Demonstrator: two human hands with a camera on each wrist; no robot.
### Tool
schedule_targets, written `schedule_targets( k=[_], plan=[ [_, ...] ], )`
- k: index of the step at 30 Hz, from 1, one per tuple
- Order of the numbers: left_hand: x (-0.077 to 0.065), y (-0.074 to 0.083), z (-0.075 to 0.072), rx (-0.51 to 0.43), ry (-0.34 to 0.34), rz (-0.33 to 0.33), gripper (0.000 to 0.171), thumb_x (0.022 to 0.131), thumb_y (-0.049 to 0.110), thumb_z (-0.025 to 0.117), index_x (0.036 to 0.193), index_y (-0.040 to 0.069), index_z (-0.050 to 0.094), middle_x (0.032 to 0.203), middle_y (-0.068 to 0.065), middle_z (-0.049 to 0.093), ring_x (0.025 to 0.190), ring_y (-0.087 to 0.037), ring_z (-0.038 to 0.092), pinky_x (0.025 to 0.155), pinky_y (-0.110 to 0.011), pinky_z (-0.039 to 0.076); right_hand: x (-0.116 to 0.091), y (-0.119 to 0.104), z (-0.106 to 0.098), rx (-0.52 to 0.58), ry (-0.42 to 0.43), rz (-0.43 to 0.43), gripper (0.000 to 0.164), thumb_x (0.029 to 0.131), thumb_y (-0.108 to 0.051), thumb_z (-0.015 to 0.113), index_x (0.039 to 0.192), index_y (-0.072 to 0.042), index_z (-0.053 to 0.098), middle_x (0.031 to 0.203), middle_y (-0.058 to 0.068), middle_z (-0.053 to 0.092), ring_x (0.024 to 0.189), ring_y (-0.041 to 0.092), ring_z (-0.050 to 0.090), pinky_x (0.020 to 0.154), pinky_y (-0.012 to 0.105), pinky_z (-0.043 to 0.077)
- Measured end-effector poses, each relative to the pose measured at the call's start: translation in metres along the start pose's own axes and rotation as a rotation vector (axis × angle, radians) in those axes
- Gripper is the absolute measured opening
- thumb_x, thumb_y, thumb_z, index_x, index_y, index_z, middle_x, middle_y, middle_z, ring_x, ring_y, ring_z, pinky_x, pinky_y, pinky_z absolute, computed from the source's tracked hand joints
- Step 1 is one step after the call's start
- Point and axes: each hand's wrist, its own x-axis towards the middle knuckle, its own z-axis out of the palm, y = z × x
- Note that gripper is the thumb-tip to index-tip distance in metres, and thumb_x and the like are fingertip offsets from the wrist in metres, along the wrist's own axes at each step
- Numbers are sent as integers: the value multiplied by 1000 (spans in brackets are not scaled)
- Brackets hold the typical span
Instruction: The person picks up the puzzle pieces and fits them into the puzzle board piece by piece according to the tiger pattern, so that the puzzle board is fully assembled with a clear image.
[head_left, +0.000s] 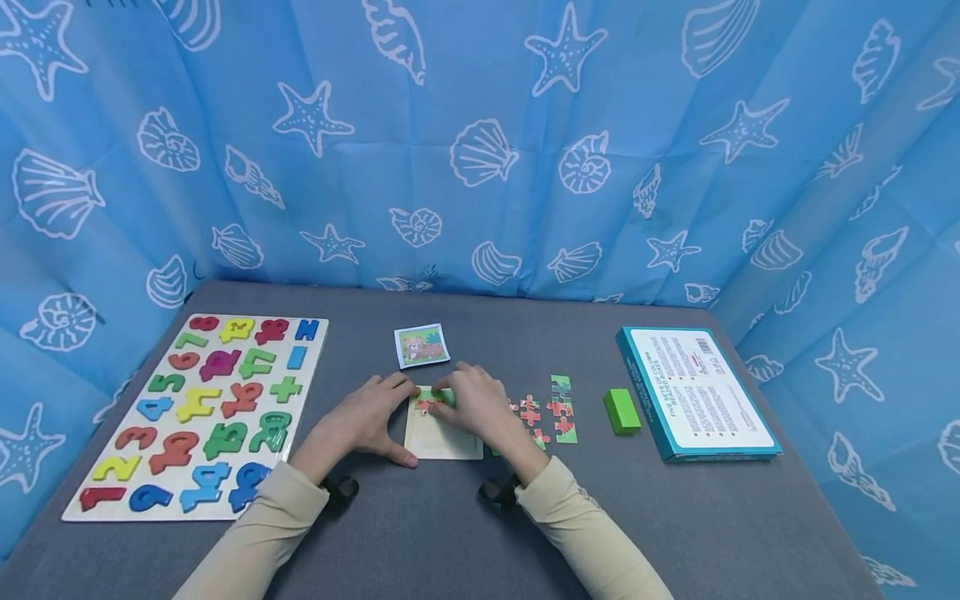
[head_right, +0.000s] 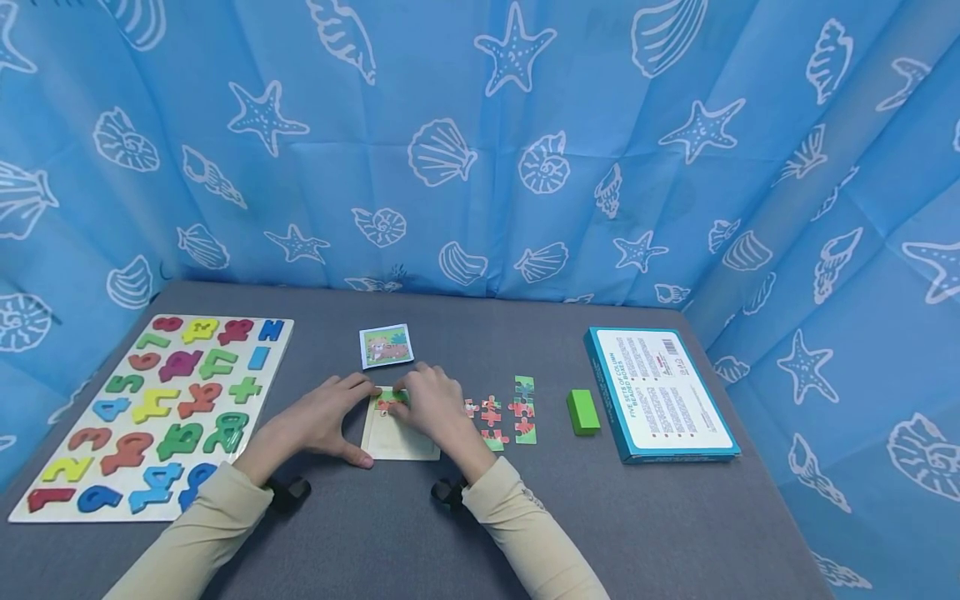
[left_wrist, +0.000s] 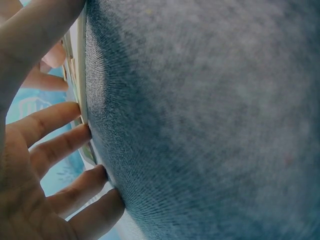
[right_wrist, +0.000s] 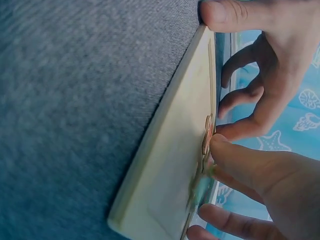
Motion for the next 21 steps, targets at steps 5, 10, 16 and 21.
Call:
schedule_targets(
  k=[5, 10, 16, 21],
  plan=[
    [1, -1, 0, 4, -3, -1, 100, 66, 64, 89, 144, 13, 54, 147, -8, 52, 124, -32, 52, 103, -54, 49, 0, 1, 0, 11, -7, 5, 34, 91, -40, 77, 119, -21, 78, 108, 5, 70, 92, 22, 65, 65, 37, 52],
    [1, -1, 1, 4, -4, 0, 100, 65, 65, 89, 143, 13, 54, 146, -8, 52, 122, -32, 53, 101, -54, 50, 0, 2, -1, 19, -17, 12, 30, 92, -37, 77, 117, -21, 79, 107, 5, 70, 91, 21, 64, 66, 37, 52],
    [1, -2, 2, 2, 1, 3, 100, 65, 65, 89, 143, 13, 54, 145, -7, 53, 123, -32, 53, 102, -55, 50, 1, -1, 0, 16, -27, 16, 23, 92, -32, 78, 111, -20, 81, 107, 6, 71, 95, 24, 65, 68, 42, 55],
    [1, -2, 2, -6, 5, 11, 100, 65, 64, 89, 143, 13, 54, 145, -8, 53, 123, -33, 53, 102, -55, 49, 4, -2, -1, 36, -33, 44, 22, 91, -31, 79, 110, -19, 82, 107, 6, 71, 96, 24, 65, 69, 43, 55]
  ],
)
